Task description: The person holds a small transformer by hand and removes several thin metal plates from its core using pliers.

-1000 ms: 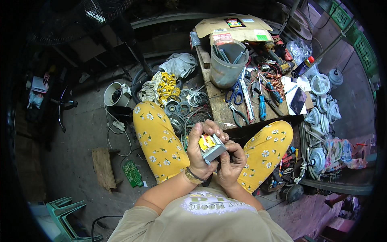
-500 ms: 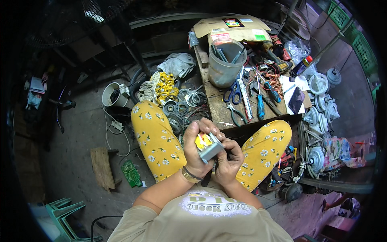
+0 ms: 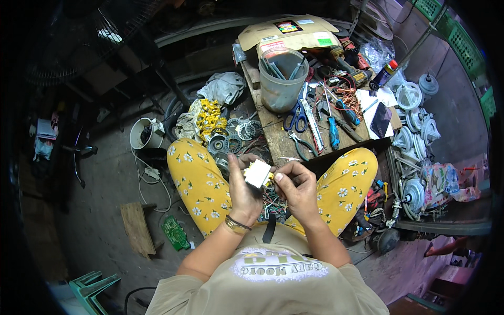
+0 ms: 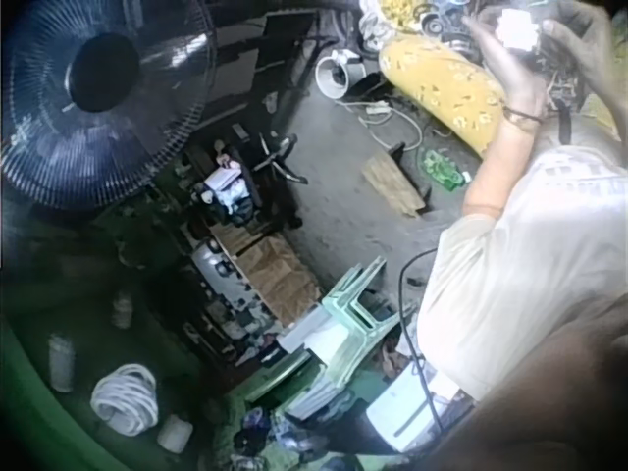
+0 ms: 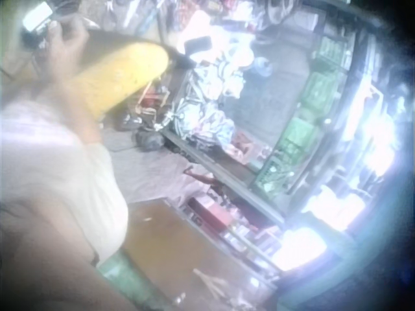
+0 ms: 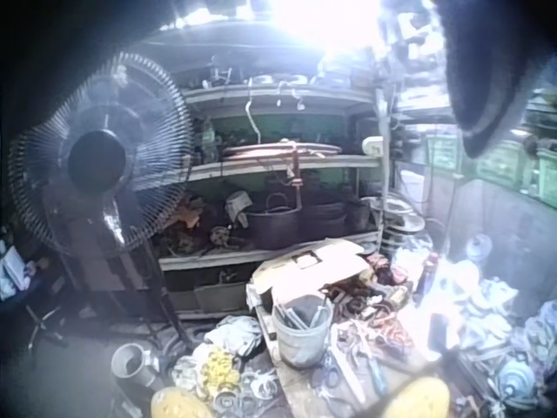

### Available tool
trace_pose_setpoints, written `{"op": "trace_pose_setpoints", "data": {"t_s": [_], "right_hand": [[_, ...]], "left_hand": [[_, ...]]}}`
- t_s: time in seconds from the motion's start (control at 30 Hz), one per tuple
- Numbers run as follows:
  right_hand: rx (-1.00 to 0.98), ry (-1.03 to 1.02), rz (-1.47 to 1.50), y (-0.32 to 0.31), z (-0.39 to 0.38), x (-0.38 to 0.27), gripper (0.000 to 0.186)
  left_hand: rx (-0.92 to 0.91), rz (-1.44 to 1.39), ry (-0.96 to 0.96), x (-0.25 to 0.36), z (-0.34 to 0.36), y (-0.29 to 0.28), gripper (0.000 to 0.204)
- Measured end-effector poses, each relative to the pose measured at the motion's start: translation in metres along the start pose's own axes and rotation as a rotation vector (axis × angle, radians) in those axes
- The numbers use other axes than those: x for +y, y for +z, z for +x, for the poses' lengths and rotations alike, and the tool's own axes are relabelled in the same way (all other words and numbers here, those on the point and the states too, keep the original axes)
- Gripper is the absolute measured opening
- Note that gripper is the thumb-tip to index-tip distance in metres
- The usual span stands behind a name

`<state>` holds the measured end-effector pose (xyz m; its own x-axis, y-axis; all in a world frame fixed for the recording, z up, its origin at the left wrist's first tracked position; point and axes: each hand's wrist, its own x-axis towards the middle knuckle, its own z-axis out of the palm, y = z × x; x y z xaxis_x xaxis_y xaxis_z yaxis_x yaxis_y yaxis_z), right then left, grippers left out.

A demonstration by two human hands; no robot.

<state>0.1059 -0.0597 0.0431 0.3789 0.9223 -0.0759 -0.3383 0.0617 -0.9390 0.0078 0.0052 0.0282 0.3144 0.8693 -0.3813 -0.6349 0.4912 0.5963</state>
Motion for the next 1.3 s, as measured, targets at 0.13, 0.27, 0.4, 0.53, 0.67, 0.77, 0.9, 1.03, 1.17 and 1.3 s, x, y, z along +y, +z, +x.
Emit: {"op": "trace_pose_setpoints", "data": {"t_s": [0.13,0.27,0.4,0.53,0.67,0.77,0.9,1.03,1.17,1.3], "right_hand": [[-0.031,-0.380,-0.719,-0.008,0.006,-0.009,0.010],[-0.073,-0.689,-0.879,-0.015,0.009,-0.012,0.026],[-0.037,-0.830,-0.969,-0.021,0.010,-0.007,0.023],[-0.051,-0.742,-0.931,-0.020,0.007,-0.005,0.018],[-0.015,-0.370,-0.546,-0.012,-0.003,0.002,0.005],[-0.020,-0.075,-0.234,-0.011,-0.009,0.006,0.007],[-0.031,-0.048,-0.192,-0.007,-0.015,0.003,0.011],[-0.023,-0.066,-0.137,-0.001,-0.020,-0.002,0.011],[-0.012,-0.097,-0.202,0.001,-0.022,-0.005,0.008],[-0.052,-0.012,-0.168,-0.003,-0.021,-0.008,0.005]], "left_hand": [[-0.023,0.036,-0.030,-0.010,0.003,-0.014,0.060],[-0.088,0.021,-0.045,-0.002,0.006,-0.012,0.061],[0.004,0.048,-0.030,-0.008,0.003,-0.004,0.057],[0.024,0.083,0.019,-0.010,0.004,-0.007,0.055],[-0.069,0.181,0.208,-0.011,0.007,-0.007,0.053],[-0.150,0.242,0.289,-0.009,0.004,-0.006,0.054],[-0.196,0.311,0.366,-0.011,0.000,-0.011,0.055],[-0.183,0.410,0.490,-0.009,-0.004,-0.007,0.059],[-0.242,0.567,0.613,-0.007,-0.005,-0.013,0.058],[-0.300,0.706,0.672,0.001,-0.003,-0.015,0.059]]}}
